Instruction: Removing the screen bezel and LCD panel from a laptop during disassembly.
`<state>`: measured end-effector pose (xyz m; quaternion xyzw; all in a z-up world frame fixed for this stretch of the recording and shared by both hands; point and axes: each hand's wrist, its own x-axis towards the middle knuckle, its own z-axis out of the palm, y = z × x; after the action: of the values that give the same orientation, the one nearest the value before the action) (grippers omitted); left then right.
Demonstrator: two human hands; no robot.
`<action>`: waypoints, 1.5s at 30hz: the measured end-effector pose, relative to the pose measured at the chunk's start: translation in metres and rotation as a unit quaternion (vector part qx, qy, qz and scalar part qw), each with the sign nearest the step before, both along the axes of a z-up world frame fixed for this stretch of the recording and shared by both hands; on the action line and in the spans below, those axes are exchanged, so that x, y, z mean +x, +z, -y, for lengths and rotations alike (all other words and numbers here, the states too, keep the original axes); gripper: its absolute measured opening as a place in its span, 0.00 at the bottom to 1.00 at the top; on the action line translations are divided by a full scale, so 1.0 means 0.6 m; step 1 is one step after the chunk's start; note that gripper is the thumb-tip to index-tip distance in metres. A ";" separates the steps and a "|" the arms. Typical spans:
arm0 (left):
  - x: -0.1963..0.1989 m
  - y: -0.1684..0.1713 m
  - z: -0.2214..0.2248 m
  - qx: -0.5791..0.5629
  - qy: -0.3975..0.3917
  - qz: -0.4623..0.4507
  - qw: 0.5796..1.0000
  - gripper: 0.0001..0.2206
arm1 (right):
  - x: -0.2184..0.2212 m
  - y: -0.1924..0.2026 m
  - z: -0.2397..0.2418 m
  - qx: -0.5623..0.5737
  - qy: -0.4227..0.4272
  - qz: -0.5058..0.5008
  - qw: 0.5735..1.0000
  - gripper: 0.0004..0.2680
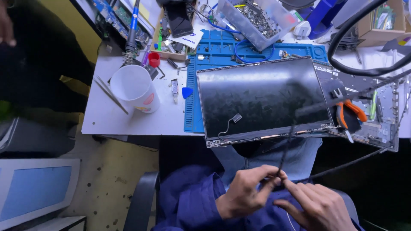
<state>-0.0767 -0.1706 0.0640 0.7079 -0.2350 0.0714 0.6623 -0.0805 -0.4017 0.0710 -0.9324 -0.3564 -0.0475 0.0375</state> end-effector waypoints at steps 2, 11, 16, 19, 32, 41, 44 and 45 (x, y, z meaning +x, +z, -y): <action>0.004 -0.005 -0.006 -0.074 0.017 -0.145 0.986 0.06 | 0.004 0.027 0.006 0.083 -0.043 0.040 0.995 0.26; 0.036 -0.020 -0.035 -0.147 0.075 -0.212 0.963 0.09 | 0.089 -0.002 0.175 0.159 -0.455 0.014 0.876 0.23; 0.041 -0.032 -0.042 -0.156 0.078 -0.205 0.963 0.09 | 0.101 -0.030 0.196 0.310 -0.434 -0.099 0.840 0.16; 0.040 -0.039 -0.047 -0.159 0.083 -0.207 0.962 0.09 | 0.107 -0.069 0.243 0.279 -0.409 -0.022 0.869 0.15; 0.044 -0.037 -0.071 -0.177 0.110 -0.219 0.953 0.10 | 0.084 -0.116 0.323 0.375 -0.363 -0.084 0.849 0.13; 0.038 0.068 -0.118 -0.380 -0.020 -0.145 0.913 0.22 | 0.051 -0.015 0.247 0.420 -0.302 -0.142 0.844 0.14; 0.053 0.087 -0.123 -0.477 -0.050 -0.140 0.866 0.15 | 0.032 0.057 0.180 0.322 -0.280 -0.111 0.898 0.22; 0.049 0.096 -0.123 -0.477 -0.052 -0.138 0.866 0.15 | 0.022 0.059 0.169 0.322 -0.280 -0.108 0.898 0.22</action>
<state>-0.0474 -0.0967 0.1219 0.2951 -0.1151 0.0412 0.9476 -0.0670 -0.5034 0.1066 -0.9298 -0.0395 -0.0669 0.3597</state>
